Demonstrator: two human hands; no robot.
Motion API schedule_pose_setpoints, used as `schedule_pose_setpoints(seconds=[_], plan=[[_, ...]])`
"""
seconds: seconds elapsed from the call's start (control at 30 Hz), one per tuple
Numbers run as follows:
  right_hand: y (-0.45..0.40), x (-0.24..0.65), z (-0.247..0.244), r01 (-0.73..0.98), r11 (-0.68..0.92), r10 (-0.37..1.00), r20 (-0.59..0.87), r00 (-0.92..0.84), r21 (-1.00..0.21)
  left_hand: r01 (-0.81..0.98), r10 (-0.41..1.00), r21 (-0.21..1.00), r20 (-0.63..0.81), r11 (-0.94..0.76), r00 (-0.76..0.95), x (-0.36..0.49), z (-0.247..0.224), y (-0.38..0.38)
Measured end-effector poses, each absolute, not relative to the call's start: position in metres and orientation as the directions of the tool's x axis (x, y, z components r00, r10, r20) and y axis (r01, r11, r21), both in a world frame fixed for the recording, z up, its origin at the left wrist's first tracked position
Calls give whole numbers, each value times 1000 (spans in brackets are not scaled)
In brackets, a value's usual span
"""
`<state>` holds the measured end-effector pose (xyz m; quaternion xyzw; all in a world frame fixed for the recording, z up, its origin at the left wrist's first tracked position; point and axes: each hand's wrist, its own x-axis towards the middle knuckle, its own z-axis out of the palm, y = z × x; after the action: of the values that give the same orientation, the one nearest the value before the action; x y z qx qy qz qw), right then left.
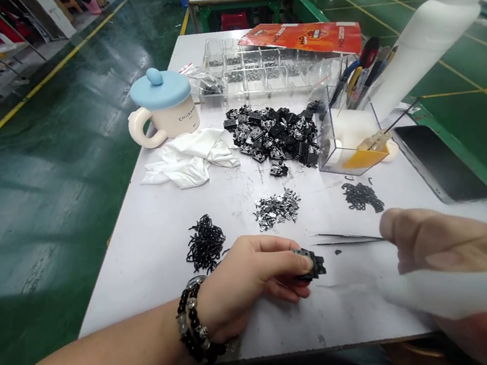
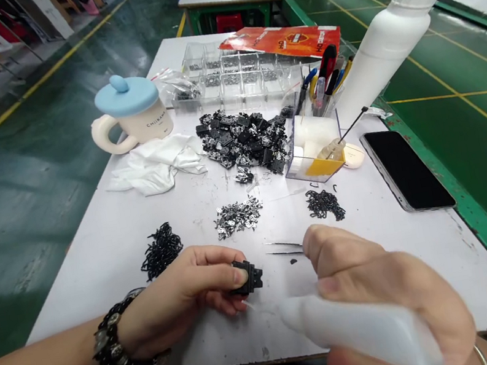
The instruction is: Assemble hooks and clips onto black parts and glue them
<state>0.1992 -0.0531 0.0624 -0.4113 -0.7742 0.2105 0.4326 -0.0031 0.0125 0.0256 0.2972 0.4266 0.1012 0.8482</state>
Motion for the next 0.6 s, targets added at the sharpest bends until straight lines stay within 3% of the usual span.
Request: schedule_pose_setpoints(seconds=[0.1, 0.6], plan=[[-53, 206, 65, 512, 657, 753, 446, -484, -554, 84, 418, 589, -660, 804, 624, -3, 24, 14], [-56, 201, 66, 620, 674, 728, 503, -466, -401, 93, 409, 600, -643, 795, 648, -3, 26, 13]])
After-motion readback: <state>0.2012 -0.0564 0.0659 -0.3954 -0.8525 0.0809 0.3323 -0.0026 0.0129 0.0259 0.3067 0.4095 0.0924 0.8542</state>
